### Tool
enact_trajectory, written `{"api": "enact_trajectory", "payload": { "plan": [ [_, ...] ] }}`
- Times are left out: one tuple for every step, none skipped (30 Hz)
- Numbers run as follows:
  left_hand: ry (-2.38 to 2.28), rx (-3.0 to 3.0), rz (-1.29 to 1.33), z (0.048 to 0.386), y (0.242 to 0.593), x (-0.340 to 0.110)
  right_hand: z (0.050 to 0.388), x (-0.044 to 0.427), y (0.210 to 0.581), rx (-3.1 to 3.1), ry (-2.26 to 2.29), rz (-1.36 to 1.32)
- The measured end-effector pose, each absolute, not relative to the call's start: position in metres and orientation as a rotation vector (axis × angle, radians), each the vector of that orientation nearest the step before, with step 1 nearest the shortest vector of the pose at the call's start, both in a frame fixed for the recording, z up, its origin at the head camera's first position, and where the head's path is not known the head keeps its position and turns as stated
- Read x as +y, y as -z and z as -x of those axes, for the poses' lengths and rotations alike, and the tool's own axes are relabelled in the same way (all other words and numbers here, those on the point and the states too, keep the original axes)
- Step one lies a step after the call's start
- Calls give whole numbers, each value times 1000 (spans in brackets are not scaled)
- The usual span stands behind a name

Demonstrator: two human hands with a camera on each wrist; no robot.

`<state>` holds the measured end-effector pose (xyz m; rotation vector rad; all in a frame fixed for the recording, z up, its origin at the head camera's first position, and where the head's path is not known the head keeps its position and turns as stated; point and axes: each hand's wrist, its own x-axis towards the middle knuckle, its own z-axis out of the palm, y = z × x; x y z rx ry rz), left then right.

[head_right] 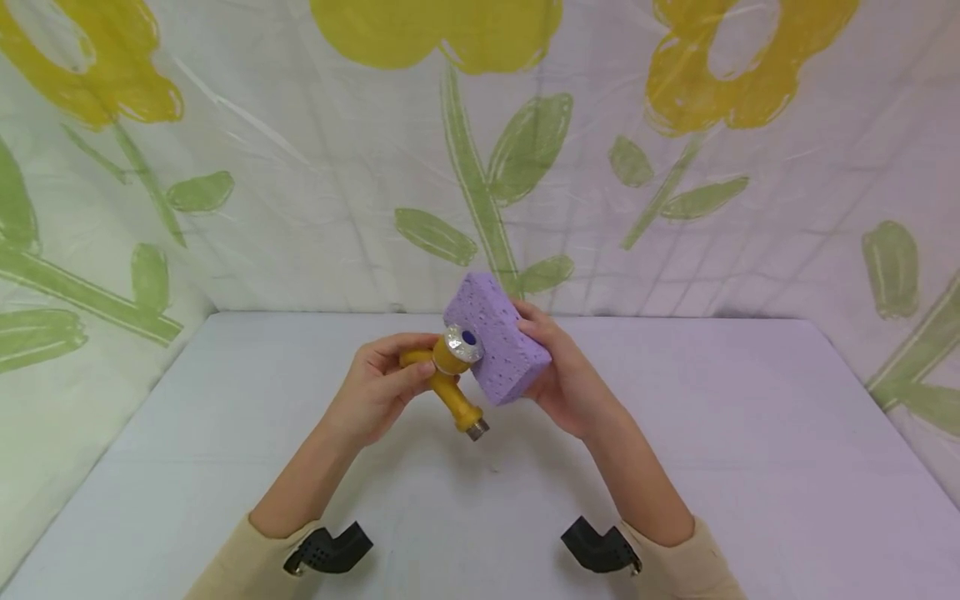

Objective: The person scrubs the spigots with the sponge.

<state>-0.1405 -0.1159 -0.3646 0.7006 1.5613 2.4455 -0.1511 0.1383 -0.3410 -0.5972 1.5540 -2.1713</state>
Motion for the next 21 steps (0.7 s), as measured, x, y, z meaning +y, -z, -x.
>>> {"api": "enact_trajectory", "payload": {
  "plan": [
    [-2452,1570,-684,140,364,-115,151,138,341,1561,2162,595],
    [-2461,1578,-656,140,363,-115,151,139,340,1568,2153,597],
    [-2472,1588,-624,139,362,-115,151,139,340,1573,2142,600],
    [-2485,1597,-590,139,361,-114,151,140,340,1576,2132,606],
    [-2498,1601,-548,139,360,-114,151,141,339,1578,2123,612],
    [-2511,1603,-506,138,359,-113,151,142,339,1577,2115,620],
    [-2519,1605,-465,138,357,-112,151,143,339,1577,2109,627],
    [-2523,1605,-431,138,357,-112,151,144,339,1577,2103,631],
    [-2526,1603,-400,138,356,-111,151,145,338,1578,2096,636],
    [-2529,1599,-377,138,355,-111,151,145,338,1581,2089,637],
    [-2530,1596,-357,138,354,-111,151,146,338,1581,2081,634],
    [-2530,1600,-347,138,354,-111,151,146,337,1582,2070,635],
    [-2530,1603,-341,138,354,-111,151,146,337,1587,2054,640],
    [-2533,1605,-341,139,354,-112,151,146,337,1594,2038,640],
    [-2534,1611,-339,139,355,-112,151,146,336,1601,2020,641],
    [-2535,1620,-341,140,355,-113,151,147,336,1611,2002,638],
    [-2536,1633,-343,140,355,-113,151,147,335,1621,1985,635],
    [-2537,1647,-348,141,355,-114,151,147,335,1634,1969,632],
    [-2537,1659,-351,141,355,-115,151,147,334,1645,1956,626],
    [-2534,1670,-355,142,355,-116,150,148,333,1653,1948,617],
    [-2528,1681,-360,142,354,-117,150,148,332,1658,1942,613]
  ]
}}
